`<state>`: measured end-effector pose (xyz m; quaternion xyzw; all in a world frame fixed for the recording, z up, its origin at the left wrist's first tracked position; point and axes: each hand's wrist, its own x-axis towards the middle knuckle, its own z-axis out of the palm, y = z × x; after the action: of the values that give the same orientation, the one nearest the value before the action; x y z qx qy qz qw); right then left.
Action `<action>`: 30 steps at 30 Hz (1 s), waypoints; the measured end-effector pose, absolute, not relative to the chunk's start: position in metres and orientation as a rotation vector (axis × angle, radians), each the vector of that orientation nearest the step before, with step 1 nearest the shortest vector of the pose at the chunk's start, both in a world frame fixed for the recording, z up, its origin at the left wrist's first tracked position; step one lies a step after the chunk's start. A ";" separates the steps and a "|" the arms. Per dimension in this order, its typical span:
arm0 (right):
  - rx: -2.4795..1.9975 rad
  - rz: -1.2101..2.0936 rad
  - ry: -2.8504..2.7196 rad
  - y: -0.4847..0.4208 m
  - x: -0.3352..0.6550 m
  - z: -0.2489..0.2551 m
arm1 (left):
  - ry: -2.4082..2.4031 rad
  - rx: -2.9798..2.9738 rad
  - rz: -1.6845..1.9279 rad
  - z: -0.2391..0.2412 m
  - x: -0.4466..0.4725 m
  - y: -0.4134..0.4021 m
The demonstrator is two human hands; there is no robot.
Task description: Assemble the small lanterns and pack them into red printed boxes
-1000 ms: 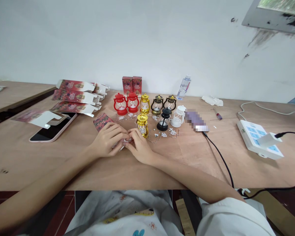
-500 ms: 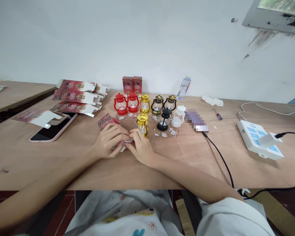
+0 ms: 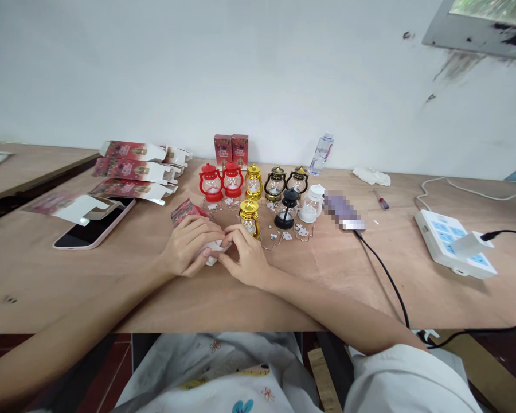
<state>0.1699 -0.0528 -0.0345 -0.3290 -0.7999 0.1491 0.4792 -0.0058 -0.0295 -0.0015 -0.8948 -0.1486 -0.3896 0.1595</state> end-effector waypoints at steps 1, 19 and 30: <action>-0.795 0.374 -1.953 -0.053 0.170 -0.034 | -0.414 -2.563 -1.133 -0.002 -0.006 -0.029; -0.656 0.404 -1.976 -0.051 0.172 -0.034 | -0.430 -2.522 -1.369 -0.008 -0.015 -0.023; -0.618 0.466 -1.959 -0.049 0.174 -0.037 | -0.538 -2.532 -1.405 -0.011 -0.018 -0.022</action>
<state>0.1741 -0.0487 -0.0368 -0.2549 -0.8081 0.1923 0.4949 -0.0176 -0.0223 -0.0112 -0.8555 -0.1817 -0.4748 0.0980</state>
